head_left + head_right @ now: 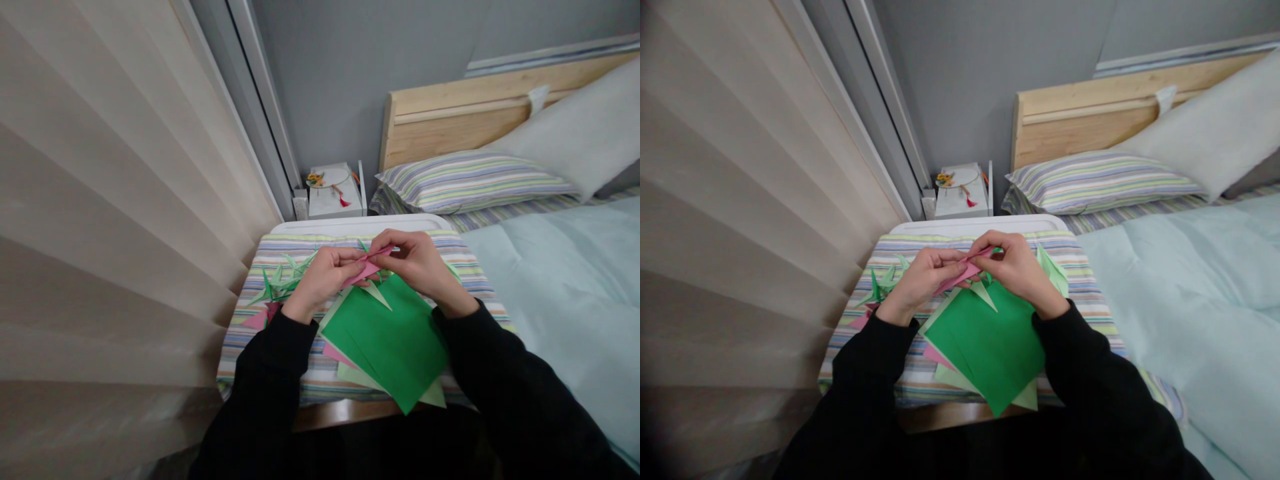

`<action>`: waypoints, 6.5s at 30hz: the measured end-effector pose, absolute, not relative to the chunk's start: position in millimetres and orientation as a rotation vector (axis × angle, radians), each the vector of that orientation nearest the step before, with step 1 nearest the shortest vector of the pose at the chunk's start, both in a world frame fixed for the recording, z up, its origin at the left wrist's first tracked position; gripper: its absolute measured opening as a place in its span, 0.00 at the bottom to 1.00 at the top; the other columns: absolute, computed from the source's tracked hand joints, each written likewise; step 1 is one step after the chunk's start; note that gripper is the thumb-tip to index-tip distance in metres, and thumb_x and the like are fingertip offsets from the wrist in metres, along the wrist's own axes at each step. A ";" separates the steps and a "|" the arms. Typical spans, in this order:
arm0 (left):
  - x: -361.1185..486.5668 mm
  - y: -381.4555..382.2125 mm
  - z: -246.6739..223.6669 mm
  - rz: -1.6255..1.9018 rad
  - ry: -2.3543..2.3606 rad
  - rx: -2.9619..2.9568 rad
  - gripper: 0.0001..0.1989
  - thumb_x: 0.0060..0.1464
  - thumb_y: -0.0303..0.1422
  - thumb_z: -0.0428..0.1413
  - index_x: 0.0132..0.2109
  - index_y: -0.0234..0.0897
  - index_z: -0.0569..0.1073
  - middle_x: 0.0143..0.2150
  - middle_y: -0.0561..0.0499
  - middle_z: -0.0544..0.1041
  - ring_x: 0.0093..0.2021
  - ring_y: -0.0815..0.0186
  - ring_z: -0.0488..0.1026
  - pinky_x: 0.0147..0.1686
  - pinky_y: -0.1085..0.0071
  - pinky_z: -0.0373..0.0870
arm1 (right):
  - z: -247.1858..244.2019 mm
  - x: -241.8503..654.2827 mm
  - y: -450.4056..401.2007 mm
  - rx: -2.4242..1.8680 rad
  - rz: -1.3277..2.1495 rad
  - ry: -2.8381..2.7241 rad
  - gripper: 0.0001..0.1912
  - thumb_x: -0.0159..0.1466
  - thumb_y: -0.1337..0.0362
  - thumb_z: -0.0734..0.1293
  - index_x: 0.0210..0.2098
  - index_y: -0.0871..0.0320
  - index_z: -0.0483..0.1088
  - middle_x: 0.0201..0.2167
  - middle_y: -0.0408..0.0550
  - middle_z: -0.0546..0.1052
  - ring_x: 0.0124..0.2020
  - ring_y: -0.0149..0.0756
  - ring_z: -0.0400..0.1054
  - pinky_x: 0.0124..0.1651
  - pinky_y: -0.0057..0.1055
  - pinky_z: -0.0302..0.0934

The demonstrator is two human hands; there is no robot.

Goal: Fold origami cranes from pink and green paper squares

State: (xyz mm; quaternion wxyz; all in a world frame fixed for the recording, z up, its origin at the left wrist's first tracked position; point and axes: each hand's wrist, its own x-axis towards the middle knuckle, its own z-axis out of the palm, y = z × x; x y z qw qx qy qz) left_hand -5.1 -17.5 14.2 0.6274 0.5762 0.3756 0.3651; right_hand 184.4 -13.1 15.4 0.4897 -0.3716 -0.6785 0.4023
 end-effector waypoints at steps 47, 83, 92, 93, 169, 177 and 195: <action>-3.3 -20.7 22.1 0.798 0.902 1.176 0.08 0.50 0.33 0.63 0.35 0.32 0.82 0.28 0.46 0.83 0.27 0.67 0.79 0.28 0.75 0.74 | 17.2 188.9 -14.9 -0.805 1.056 -1.743 0.03 0.58 0.67 0.71 0.29 0.57 0.80 0.33 0.46 0.77 0.28 0.31 0.69 0.27 0.28 0.63; -0.5 -17.9 16.8 0.977 1.002 1.176 0.13 0.50 0.38 0.66 0.36 0.31 0.83 0.28 0.46 0.82 0.26 0.69 0.77 0.27 0.76 0.74 | 9.3 181.6 -7.2 -0.891 1.251 -1.220 0.09 0.50 0.64 0.77 0.27 0.59 0.75 0.24 0.43 0.78 0.22 0.30 0.71 0.28 0.30 0.71; 0.4 -18.4 19.0 1.031 1.058 1.191 0.10 0.51 0.36 0.66 0.34 0.32 0.82 0.26 0.50 0.81 0.24 0.71 0.76 0.25 0.77 0.73 | 9.2 177.6 -8.7 -0.936 1.229 -1.177 0.10 0.52 0.63 0.75 0.33 0.59 0.76 0.25 0.45 0.80 0.22 0.30 0.74 0.30 0.29 0.73; 0.2 -18.0 18.4 1.043 1.064 1.198 0.09 0.51 0.36 0.66 0.35 0.32 0.82 0.26 0.50 0.81 0.24 0.70 0.76 0.25 0.77 0.74 | 9.5 176.9 -9.1 -0.938 1.234 -1.164 0.10 0.53 0.63 0.75 0.34 0.59 0.76 0.25 0.44 0.80 0.22 0.30 0.74 0.30 0.29 0.73; 0.2 -19.8 16.7 1.002 0.993 1.334 0.13 0.52 0.41 0.64 0.29 0.34 0.81 0.25 0.50 0.80 0.25 0.67 0.75 0.27 0.74 0.69 | 9.9 164.3 -20.9 -0.958 1.110 -1.418 0.20 0.64 0.51 0.70 0.22 0.56 0.67 0.12 0.38 0.68 0.11 0.25 0.57 0.15 0.24 0.49; 0.3 -20.1 17.2 1.014 0.958 1.326 0.12 0.52 0.39 0.64 0.29 0.35 0.81 0.25 0.50 0.80 0.25 0.68 0.74 0.28 0.74 0.69 | 9.2 164.7 -20.1 -0.964 1.092 -1.404 0.21 0.65 0.50 0.69 0.22 0.56 0.68 0.12 0.38 0.68 0.12 0.25 0.57 0.16 0.24 0.50; 1.3 -20.8 16.2 1.076 0.978 1.464 0.14 0.55 0.42 0.64 0.33 0.34 0.82 0.27 0.50 0.81 0.27 0.66 0.76 0.30 0.73 0.71 | 10.1 162.3 -20.3 -0.918 1.101 -1.346 0.10 0.64 0.57 0.69 0.29 0.56 0.70 0.13 0.35 0.64 0.14 0.26 0.54 0.19 0.26 0.47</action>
